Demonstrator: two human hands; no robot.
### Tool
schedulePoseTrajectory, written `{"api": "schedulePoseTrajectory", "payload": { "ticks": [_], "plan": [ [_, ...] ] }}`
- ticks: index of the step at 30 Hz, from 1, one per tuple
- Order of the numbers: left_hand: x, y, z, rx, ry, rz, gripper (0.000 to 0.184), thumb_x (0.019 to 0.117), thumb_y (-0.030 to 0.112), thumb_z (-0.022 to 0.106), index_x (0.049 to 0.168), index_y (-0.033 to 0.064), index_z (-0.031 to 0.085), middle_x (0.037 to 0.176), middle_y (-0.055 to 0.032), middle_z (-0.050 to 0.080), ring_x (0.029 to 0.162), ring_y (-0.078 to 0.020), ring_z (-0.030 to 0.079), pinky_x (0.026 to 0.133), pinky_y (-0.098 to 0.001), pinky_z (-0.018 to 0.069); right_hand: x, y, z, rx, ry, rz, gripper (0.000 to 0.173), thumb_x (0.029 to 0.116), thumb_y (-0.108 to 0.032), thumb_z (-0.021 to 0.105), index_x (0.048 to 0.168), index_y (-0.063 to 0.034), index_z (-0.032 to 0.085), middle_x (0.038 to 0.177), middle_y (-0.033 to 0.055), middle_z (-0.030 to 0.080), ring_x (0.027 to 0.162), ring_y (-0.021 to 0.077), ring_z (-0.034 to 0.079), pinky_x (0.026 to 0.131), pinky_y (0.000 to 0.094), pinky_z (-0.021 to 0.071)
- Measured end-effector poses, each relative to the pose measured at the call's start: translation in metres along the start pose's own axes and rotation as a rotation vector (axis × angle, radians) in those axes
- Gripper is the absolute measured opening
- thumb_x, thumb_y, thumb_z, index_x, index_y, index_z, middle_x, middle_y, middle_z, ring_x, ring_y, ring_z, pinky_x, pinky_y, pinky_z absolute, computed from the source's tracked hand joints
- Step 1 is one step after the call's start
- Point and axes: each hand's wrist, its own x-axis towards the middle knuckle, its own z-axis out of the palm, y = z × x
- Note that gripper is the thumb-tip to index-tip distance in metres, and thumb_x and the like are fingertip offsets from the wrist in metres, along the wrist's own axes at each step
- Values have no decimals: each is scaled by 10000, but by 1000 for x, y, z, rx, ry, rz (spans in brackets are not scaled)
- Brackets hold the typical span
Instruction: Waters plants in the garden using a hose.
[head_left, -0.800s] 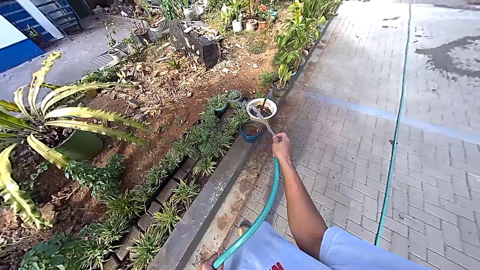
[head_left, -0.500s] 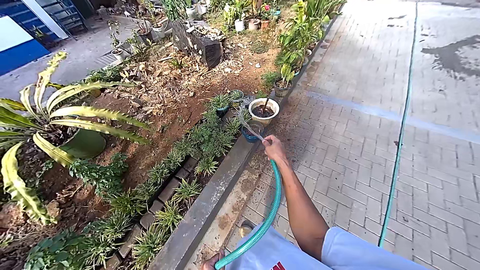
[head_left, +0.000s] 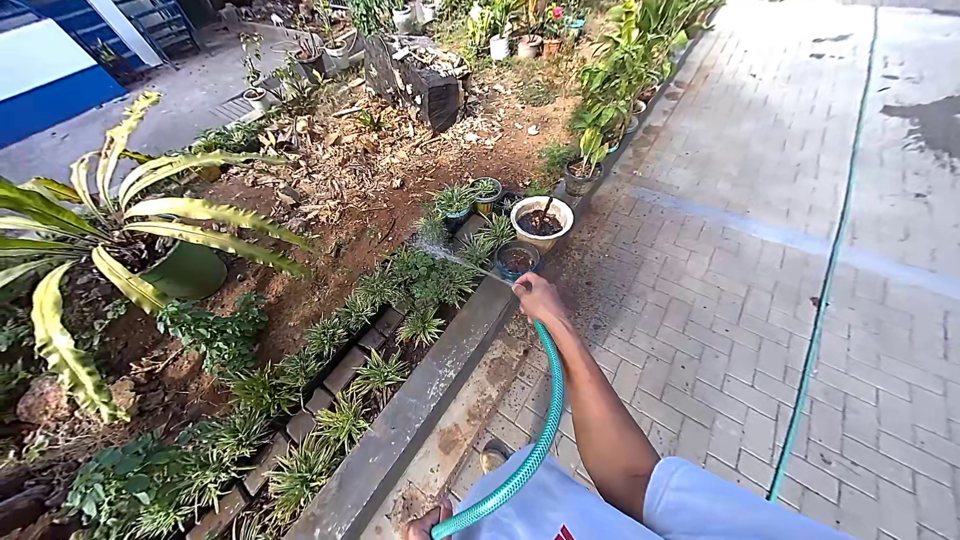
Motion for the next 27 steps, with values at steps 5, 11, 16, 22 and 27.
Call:
{"api": "schedulePoseTrajectory", "payload": {
  "ticks": [5,11,16,22,27],
  "plan": [
    [-2,7,-2,-28,41,21,398,955,224,562,572,116,543,486,76,437,446,-8,420,466,-259,362,1,-27,-1,-23,35,-79,269,1083,-296,535,1271,-128,626,863,174,663,586,264,622,557,434,540],
    [-3,19,-8,-40,60,29,385,943,233,575,577,113,555,484,83,443,443,4,423,466,-246,364,3,-63,-6,-114,16,-116,273,1081,-276,526,1273,-111,627,986,190,679,699,295,671,647,471,567],
    [-9,16,-13,-37,93,66,416,961,257,570,574,106,556,482,69,446,441,-3,424,462,-249,360,-1,-71,-4,-99,49,-146,255,1072,-265,534,1234,-100,643,975,186,687,701,303,679,659,490,575],
    [-18,12,-20,-44,92,53,434,973,259,563,561,122,534,479,74,436,436,-11,418,457,-255,353,-13,-78,9,-132,14,-166,267,1073,-272,536,1257,-107,636,974,192,689,699,302,684,652,485,578],
    [-28,2,-26,-58,109,67,456,981,272,557,553,122,510,477,69,420,435,-15,411,451,-256,349,-39,-75,26,-115,-20,-209,251,1075,-275,538,1251,-119,628,882,190,668,603,295,633,569,475,541]
  ]
}}
